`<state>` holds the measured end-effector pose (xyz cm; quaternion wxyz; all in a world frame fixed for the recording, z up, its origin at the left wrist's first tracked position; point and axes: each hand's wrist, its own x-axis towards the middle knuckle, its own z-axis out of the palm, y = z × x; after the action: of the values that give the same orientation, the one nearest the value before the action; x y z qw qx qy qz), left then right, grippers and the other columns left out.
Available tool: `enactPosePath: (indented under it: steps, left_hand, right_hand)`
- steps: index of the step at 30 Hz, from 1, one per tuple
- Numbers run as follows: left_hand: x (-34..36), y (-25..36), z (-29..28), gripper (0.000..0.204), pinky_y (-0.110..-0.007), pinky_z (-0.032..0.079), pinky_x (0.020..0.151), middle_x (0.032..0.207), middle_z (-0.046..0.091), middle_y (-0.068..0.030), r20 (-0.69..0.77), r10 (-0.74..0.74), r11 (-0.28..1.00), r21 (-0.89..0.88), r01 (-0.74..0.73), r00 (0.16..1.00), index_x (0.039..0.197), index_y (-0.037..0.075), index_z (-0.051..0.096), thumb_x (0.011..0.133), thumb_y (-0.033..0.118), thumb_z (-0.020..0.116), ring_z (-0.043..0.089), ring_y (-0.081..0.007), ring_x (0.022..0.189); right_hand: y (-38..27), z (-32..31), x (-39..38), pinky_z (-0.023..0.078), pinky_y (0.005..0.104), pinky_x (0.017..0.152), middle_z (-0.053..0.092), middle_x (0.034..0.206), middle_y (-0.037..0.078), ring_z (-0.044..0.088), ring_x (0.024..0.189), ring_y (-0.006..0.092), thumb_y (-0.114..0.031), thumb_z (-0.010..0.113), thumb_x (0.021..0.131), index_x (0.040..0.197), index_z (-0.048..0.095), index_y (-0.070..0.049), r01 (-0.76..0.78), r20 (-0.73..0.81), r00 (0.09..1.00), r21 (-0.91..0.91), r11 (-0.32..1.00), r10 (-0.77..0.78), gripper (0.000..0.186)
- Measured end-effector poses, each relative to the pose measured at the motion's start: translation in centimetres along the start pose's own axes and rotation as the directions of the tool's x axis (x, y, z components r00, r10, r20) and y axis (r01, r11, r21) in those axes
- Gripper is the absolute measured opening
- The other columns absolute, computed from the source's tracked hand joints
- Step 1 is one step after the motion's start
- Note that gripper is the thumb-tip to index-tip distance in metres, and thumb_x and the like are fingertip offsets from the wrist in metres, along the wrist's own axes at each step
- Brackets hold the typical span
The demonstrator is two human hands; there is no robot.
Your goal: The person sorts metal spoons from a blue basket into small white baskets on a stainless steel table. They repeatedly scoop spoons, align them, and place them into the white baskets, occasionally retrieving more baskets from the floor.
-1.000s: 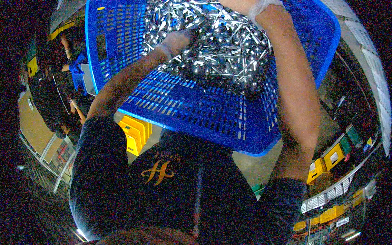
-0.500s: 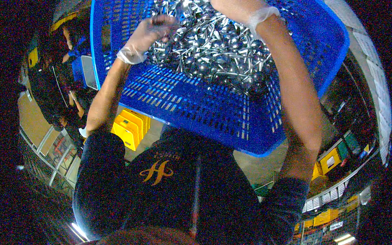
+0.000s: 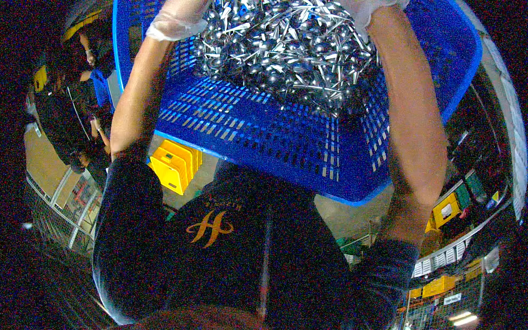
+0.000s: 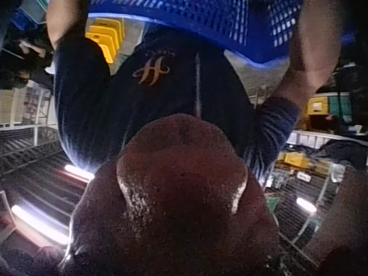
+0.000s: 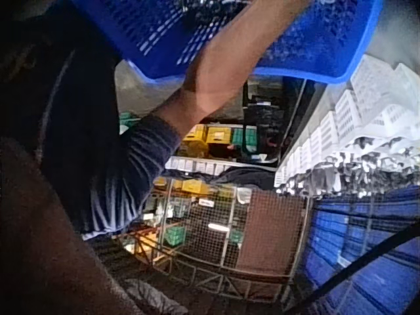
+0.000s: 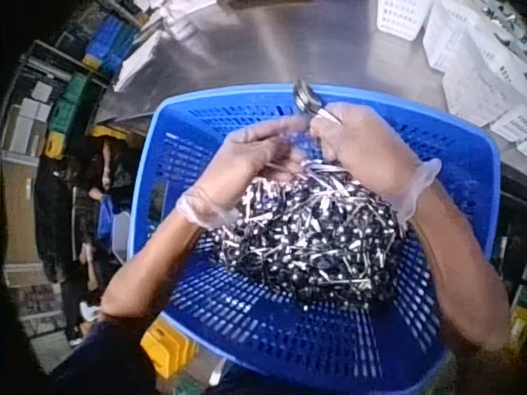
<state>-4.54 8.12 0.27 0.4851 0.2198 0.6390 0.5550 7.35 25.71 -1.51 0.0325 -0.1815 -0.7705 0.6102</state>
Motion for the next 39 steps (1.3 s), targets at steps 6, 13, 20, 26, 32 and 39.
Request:
enactPosePath:
  steps: [6,13,20,26,32,39]
  left_hand:
    - [6.5,-18.8,-11.6,0.06,-0.05,0.043,0.112,0.143,0.052,-0.0321,0.065,0.039,0.285,0.956,-0.073,0.997,0.145,0.015,0.057,0.095,0.048,0.064,0.052,-0.0484,0.132]
    - [1.2,-20.8,-6.0,0.075,-0.055,0.049,0.102,0.143,0.048,-0.0373,-0.035,-0.109,0.127,0.991,0.049,0.993,0.149,0.016,0.05,0.09,0.059,0.067,0.057,-0.0545,0.122]
    - [-6.7,-21.6,-0.9,0.083,-0.064,0.042,0.107,0.162,0.027,-0.0284,0.098,-0.45,0.122,0.991,-0.048,0.887,0.157,0.035,0.041,0.087,0.076,0.056,0.041,-0.0583,0.137]
    - [-4.0,-20.0,3.6,0.067,-0.054,0.052,0.099,0.134,0.062,-0.026,0.406,-0.57,0.343,0.908,-0.242,0.714,0.145,0.022,0.057,0.092,0.063,0.056,0.066,-0.0459,0.114]
    - [-0.9,-20.1,-1.9,0.043,-0.051,0.057,0.09,0.1,0.076,-0.0171,0.308,-0.353,0.423,0.895,-0.143,0.884,0.116,0.015,0.077,0.099,0.047,0.054,0.072,-0.0368,0.099]
    - [5.7,-20.2,-8.1,0.021,-0.046,0.061,0.077,0.104,0.072,-0.0164,-0.099,0.217,0.053,0.995,0.089,0.971,0.107,0.015,0.075,0.096,0.028,0.063,0.074,-0.0344,0.093]
  right_hand:
    - [-0.2,-0.5,0.0,0.044,0.0314,0.064,0.058,0.079,0.001,0.05,0.068,0.0107,-0.025,0.053,0.105,0.096,0.063,0.004,-0.066,0.033,0.997,-0.011,0.998,0.066,0.032]
    - [-1.8,-1.3,-0.8,0.044,0.0336,0.069,0.054,0.076,0.004,0.05,0.074,0.0122,-0.026,0.052,0.106,0.091,0.057,0.002,0.071,-0.052,0.995,-0.22,0.973,-0.084,0.033]
    - [-2.8,1.0,0.6,0.045,0.0419,0.074,0.055,0.081,0.024,0.053,0.074,0.0297,-0.026,0.052,0.105,0.094,0.054,0.004,0.272,-0.172,0.931,-0.263,0.925,-0.323,0.032]
    - [-2.0,-1.7,0.1,0.045,0.0425,0.072,0.056,0.08,0.025,0.054,0.073,0.0326,-0.024,0.054,0.104,0.092,0.054,0.003,0.127,-0.278,0.932,-0.345,0.93,-0.231,0.03]
    - [-1.7,-1.6,0.2,0.044,0.0433,0.064,0.052,0.076,0.028,0.048,0.065,0.0399,-0.02,0.056,0.104,0.091,0.053,0.003,0.191,-0.229,0.929,-0.379,0.905,-0.292,0.026]
    - [-1.3,-1.3,0.0,0.044,0.0444,0.062,0.054,0.075,0.028,0.049,0.064,0.0407,-0.018,0.058,0.103,0.092,0.054,0.003,0.18,-0.189,0.945,-0.378,0.908,-0.266,0.024]
